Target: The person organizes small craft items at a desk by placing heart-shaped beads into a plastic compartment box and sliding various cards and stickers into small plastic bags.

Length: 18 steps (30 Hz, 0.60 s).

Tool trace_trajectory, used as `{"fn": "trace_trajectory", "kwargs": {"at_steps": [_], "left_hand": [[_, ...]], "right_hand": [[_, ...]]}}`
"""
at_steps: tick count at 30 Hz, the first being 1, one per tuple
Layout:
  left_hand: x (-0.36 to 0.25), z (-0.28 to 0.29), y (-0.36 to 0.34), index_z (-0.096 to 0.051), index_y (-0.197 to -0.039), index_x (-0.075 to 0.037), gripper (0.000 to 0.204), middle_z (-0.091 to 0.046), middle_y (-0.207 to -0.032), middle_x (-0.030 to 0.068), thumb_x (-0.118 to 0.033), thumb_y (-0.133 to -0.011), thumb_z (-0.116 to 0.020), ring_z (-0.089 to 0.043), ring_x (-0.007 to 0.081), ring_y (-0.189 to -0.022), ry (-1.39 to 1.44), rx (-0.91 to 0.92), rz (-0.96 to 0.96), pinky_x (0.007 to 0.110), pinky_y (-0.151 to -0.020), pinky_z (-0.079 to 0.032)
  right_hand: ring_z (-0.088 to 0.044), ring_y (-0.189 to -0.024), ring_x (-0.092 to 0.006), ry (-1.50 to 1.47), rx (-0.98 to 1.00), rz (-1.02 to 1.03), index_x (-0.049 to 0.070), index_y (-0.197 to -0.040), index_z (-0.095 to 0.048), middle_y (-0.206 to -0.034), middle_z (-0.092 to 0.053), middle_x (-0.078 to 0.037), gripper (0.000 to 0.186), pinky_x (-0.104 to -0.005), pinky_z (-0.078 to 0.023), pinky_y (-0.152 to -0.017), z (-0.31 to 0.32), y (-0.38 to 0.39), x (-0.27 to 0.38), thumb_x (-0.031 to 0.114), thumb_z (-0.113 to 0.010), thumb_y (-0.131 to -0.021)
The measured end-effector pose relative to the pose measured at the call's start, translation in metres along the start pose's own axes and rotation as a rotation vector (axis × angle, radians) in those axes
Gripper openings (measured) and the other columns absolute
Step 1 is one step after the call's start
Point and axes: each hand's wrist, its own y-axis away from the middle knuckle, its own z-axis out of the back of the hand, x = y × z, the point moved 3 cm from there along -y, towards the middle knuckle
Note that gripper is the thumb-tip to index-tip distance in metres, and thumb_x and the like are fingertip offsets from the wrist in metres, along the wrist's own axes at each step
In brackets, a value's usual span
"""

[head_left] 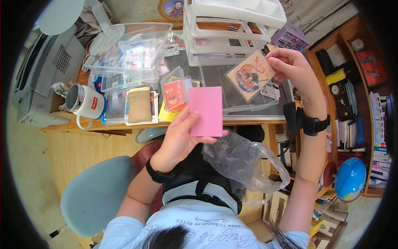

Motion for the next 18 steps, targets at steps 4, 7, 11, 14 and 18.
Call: {"fn": "trace_trajectory", "kwargs": {"at_steps": [4,7,11,14,18], "left_hand": [[0.020,-0.013,-0.030,-0.031,-0.132,-0.002,0.042,-0.049,-0.122,0.0145,-0.006,-0.091,-0.039,-0.053,0.0274,-0.110,-0.082,-0.104,-0.019,0.038,-0.090,-0.047],[0.022,-0.007,-0.058,-0.029,-0.132,0.001,0.045,-0.045,-0.127,0.0141,-0.007,-0.090,-0.041,-0.044,0.0272,-0.120,-0.045,-0.036,-0.001,0.038,-0.099,-0.038],[0.025,-0.007,-0.055,-0.029,-0.132,0.004,0.048,-0.038,-0.135,0.0152,-0.011,-0.089,-0.043,-0.034,0.0292,-0.128,0.021,-0.091,0.002,0.038,-0.105,-0.029],[0.026,-0.007,-0.030,-0.031,-0.132,0.004,0.052,-0.032,-0.138,0.0172,-0.018,-0.088,-0.047,-0.030,0.0296,-0.130,-0.094,-0.207,-0.101,0.036,-0.106,-0.028],[0.016,-0.021,-0.024,-0.028,-0.133,0.006,0.062,-0.032,-0.138,0.0204,-0.033,-0.089,-0.048,-0.033,0.0272,-0.128,-0.225,-0.047,-0.152,0.038,-0.105,-0.027]], "right_hand": [[-0.053,-0.057,-0.0038,-0.020,-0.093,-0.030,0.002,-0.093,-0.063,-0.070,-0.060,0.001,0.017,-0.0161,-0.041,-0.050,0.024,0.007,-0.028,0.015,-0.058,-0.084],[-0.052,-0.057,-0.0027,-0.025,-0.108,-0.055,0.004,-0.093,-0.062,-0.070,-0.059,0.002,0.014,-0.0153,-0.042,-0.051,0.029,0.014,-0.032,0.015,-0.057,-0.086],[-0.051,-0.056,-0.0021,-0.061,-0.079,-0.070,0.004,-0.091,-0.061,-0.069,-0.059,0.003,0.013,-0.0147,-0.041,-0.051,0.030,0.021,-0.041,0.015,-0.057,-0.086],[-0.053,-0.057,-0.0038,-0.038,-0.024,-0.071,0.001,-0.091,-0.062,-0.071,-0.060,0.001,0.017,-0.0157,-0.041,-0.051,0.021,0.026,-0.036,0.015,-0.058,-0.083],[-0.054,-0.061,-0.0047,-0.079,0.192,0.003,-0.001,-0.090,-0.061,-0.072,-0.060,-0.001,0.017,-0.0177,-0.044,-0.054,-0.010,0.028,-0.016,0.014,-0.057,-0.084]]}}
